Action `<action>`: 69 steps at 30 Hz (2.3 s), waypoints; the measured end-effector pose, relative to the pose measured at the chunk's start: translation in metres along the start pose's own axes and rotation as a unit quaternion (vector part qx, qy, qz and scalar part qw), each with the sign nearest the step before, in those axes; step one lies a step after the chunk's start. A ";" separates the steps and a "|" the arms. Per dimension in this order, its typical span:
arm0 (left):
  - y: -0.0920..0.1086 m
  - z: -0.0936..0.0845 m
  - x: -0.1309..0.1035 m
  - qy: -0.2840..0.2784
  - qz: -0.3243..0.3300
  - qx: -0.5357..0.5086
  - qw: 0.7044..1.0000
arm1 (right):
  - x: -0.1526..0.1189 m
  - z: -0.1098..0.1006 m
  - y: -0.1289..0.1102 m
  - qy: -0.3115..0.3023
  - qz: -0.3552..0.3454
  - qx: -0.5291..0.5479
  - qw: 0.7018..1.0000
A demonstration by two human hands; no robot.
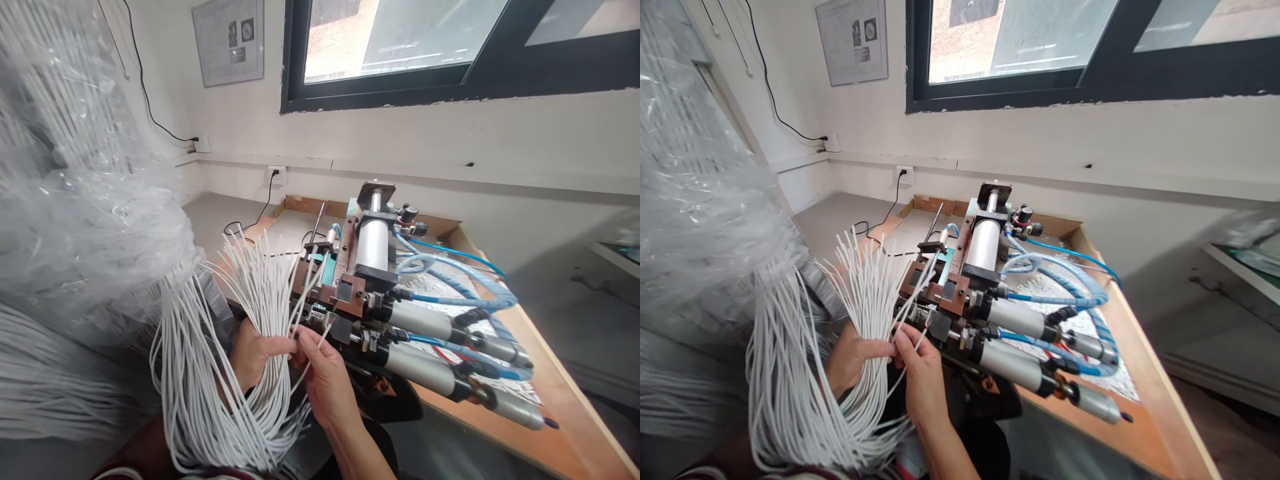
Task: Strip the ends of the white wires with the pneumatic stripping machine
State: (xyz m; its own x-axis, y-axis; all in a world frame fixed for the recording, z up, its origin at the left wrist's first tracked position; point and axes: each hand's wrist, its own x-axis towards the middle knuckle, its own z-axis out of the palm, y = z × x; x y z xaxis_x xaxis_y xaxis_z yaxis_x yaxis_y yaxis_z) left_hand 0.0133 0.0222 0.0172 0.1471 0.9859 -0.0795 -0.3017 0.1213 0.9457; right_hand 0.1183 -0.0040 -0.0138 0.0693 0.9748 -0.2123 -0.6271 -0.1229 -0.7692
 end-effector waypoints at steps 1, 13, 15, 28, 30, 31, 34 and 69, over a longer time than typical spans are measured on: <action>-0.002 -0.001 -0.004 -0.018 -0.009 0.004 1.000 | -0.001 0.000 0.000 -0.002 -0.015 -0.026 1.000; -0.012 -0.023 -0.012 0.000 -0.022 0.014 1.000 | -0.024 -0.016 0.027 0.016 0.002 -0.102 0.995; -0.012 -0.022 -0.012 0.001 -0.024 0.016 1.000 | -0.030 -0.018 0.028 0.026 0.014 -0.092 0.995; -0.014 -0.017 -0.012 0.022 -0.042 0.016 0.999 | -0.029 -0.015 0.011 0.076 0.061 -0.013 0.995; -0.015 -0.017 -0.013 0.022 -0.041 0.016 0.999 | -0.024 -0.012 0.007 0.057 0.075 0.003 0.996; -0.014 -0.016 -0.015 0.018 -0.041 0.015 0.999 | -0.021 -0.009 0.005 0.040 0.081 0.009 0.996; -0.013 -0.014 -0.018 -0.016 -0.042 0.007 0.999 | -0.012 0.001 0.001 0.001 0.076 0.018 0.997; -0.017 -0.017 -0.016 0.025 -0.048 0.005 0.999 | -0.014 -0.007 0.019 0.087 -0.071 -0.093 0.989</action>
State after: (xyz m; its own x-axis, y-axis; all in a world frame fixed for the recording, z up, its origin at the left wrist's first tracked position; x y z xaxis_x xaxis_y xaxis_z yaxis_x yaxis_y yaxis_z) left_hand -0.0003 0.0059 -0.0032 0.1265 0.9746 -0.1850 -0.2784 0.2139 0.9364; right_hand 0.1109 -0.0216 -0.0294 0.2881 0.9401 -0.1823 -0.4491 -0.0355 -0.8928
